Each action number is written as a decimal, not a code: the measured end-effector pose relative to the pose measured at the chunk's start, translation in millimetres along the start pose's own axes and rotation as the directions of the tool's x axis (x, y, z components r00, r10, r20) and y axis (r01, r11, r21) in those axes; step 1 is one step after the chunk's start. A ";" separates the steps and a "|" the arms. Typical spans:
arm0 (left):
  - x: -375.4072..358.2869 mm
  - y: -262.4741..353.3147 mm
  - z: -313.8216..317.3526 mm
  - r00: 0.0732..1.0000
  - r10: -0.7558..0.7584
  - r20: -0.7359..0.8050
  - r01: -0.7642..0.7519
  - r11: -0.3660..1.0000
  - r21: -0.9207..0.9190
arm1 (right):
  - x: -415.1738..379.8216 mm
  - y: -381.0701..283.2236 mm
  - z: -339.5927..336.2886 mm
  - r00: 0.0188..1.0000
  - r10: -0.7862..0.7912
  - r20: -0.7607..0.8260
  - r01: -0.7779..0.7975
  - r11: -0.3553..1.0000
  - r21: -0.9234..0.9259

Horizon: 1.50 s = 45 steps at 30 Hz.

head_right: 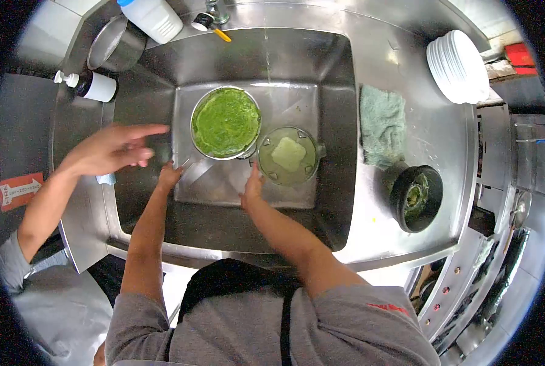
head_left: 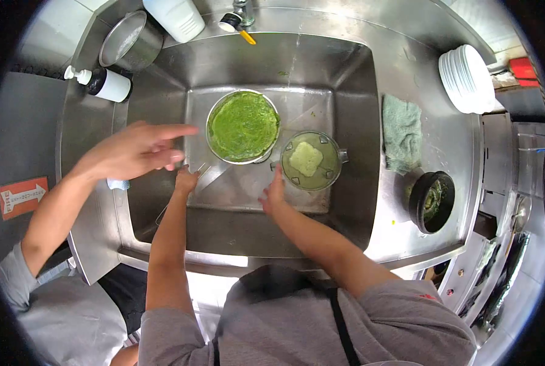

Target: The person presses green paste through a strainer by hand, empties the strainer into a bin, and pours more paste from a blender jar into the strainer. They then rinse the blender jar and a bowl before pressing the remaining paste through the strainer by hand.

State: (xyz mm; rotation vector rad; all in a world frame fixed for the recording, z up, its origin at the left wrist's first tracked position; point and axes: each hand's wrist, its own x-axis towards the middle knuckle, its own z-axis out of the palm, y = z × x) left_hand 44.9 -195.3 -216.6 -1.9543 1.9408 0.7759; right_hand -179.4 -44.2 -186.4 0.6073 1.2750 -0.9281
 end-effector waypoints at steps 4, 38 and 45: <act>5.1 -0.1 -0.1 0.988 0.045 0.150 -0.055 0.996 0.066 | 7.4 -6.3 20.8 0.949 -0.310 -0.066 0.311 0.872 0.378; 7.7 3.4 -15.1 0.902 0.312 0.298 -0.260 0.944 -0.202 | 46.2 22.8 22.1 0.930 -0.366 -0.049 0.321 0.867 -0.381; 1.7 2.5 -12.8 0.908 0.325 0.263 -0.269 0.936 -0.227 | 16.8 19.5 64.3 0.705 -0.674 0.220 0.608 0.414 -0.678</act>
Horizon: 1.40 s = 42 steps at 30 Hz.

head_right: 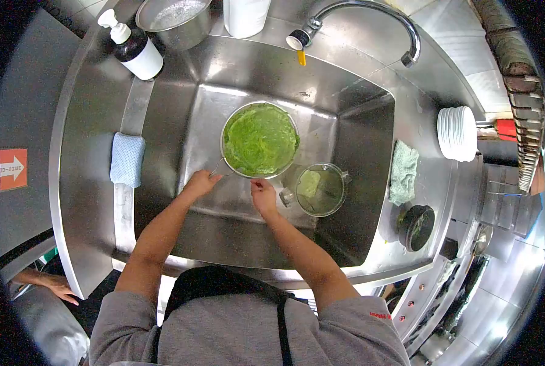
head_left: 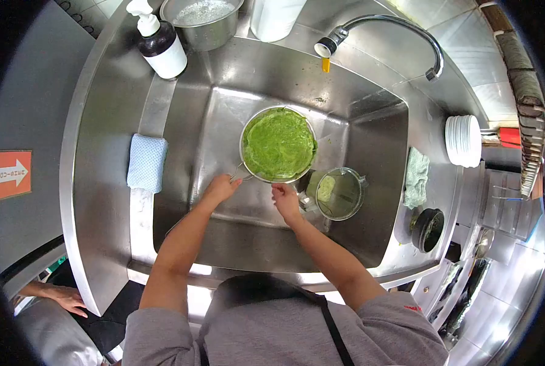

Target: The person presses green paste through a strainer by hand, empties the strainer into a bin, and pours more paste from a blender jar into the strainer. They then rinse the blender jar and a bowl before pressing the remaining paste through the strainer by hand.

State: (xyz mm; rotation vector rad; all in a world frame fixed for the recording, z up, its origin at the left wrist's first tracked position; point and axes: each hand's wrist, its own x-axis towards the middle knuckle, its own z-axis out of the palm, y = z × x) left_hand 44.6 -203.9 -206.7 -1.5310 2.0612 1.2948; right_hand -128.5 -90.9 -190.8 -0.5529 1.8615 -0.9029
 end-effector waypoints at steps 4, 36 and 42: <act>-5.8 2.9 -4.9 1.000 -0.002 -0.028 0.001 0.999 -0.043 | 52.4 -31.5 -20.4 0.831 -0.556 -0.005 0.459 0.691 -0.559; -32.9 25.5 -34.5 0.986 0.014 -0.165 -0.041 0.986 -0.159 | -30.6 54.3 -99.3 0.858 0.503 0.107 -0.401 0.526 0.750; -37.4 11.5 -31.1 0.990 0.062 -0.125 -0.075 0.992 -0.101 | -50.1 24.8 -133.3 0.953 0.282 -0.111 -0.166 0.792 0.587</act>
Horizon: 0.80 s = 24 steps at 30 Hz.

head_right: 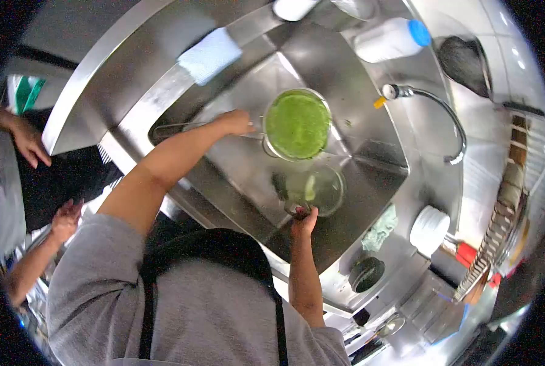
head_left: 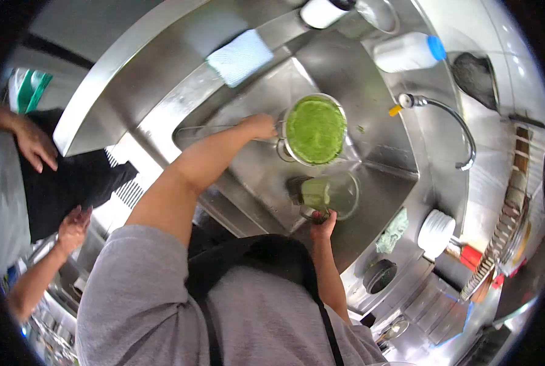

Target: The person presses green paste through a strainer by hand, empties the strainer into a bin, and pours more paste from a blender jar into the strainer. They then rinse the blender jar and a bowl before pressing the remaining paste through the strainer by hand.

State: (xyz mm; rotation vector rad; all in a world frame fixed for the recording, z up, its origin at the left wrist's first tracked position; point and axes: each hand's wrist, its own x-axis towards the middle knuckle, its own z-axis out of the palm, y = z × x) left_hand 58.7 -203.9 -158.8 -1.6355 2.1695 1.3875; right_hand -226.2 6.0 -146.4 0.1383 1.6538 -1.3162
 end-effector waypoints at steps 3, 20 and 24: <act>2.6 -1.3 3.1 1.000 0.001 0.001 -0.001 1.000 0.023 | -6.9 -38.9 -0.8 0.993 -0.119 0.006 0.110 0.896 -0.430; -3.5 2.6 4.3 0.986 -0.144 0.086 0.142 0.989 0.037 | -36.7 -117.5 70.8 0.812 -0.290 0.506 0.493 -0.120 -0.861; 0.7 -3.0 7.4 0.991 -0.124 0.043 0.124 0.992 0.001 | -34.4 -126.4 74.1 0.827 -0.259 0.499 0.467 -0.178 -0.866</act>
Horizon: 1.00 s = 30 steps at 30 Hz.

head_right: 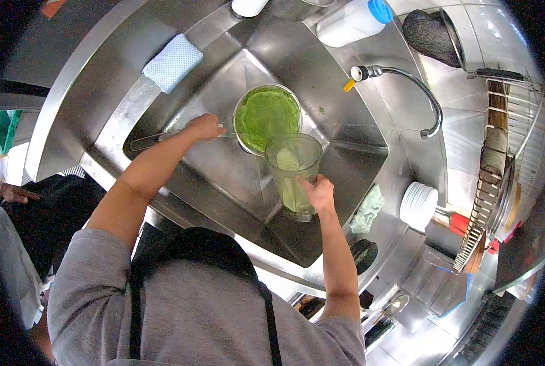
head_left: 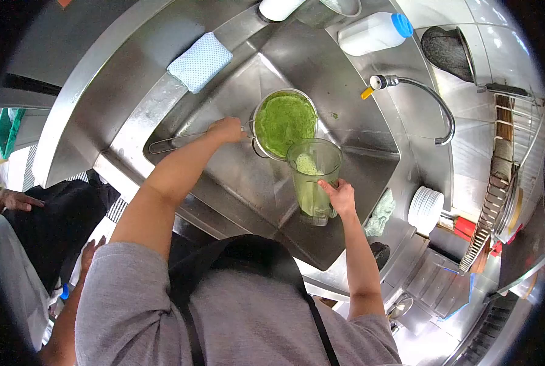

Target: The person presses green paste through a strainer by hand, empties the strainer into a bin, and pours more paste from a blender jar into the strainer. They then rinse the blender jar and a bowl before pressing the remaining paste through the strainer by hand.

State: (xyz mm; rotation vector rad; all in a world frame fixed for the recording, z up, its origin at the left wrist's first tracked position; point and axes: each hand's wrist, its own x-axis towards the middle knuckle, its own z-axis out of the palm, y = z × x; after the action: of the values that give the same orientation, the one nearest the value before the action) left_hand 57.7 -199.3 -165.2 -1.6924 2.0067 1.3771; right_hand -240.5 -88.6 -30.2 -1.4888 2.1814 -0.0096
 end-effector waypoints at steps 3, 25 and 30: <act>3.7 -2.9 2.0 0.998 0.026 -0.057 -0.026 1.000 0.003 | 6.7 1.6 -2.1 1.000 -0.005 0.013 0.006 0.998 -0.067; -6.3 2.6 -10.1 0.999 -0.016 -0.028 0.015 0.998 -0.061 | 42.9 -11.2 -14.5 0.996 -0.059 0.069 0.072 0.978 -0.196; 2.2 -2.0 -2.8 1.000 -0.014 -0.026 0.013 0.999 -0.041 | 40.8 -21.1 -21.4 0.993 -0.080 0.082 0.090 0.988 -0.122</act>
State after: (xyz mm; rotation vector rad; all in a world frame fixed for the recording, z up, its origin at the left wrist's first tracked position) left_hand 59.8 -202.7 -166.2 -1.7470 1.9904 1.4082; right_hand -242.2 -138.6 -21.6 -1.6231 2.0895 0.1568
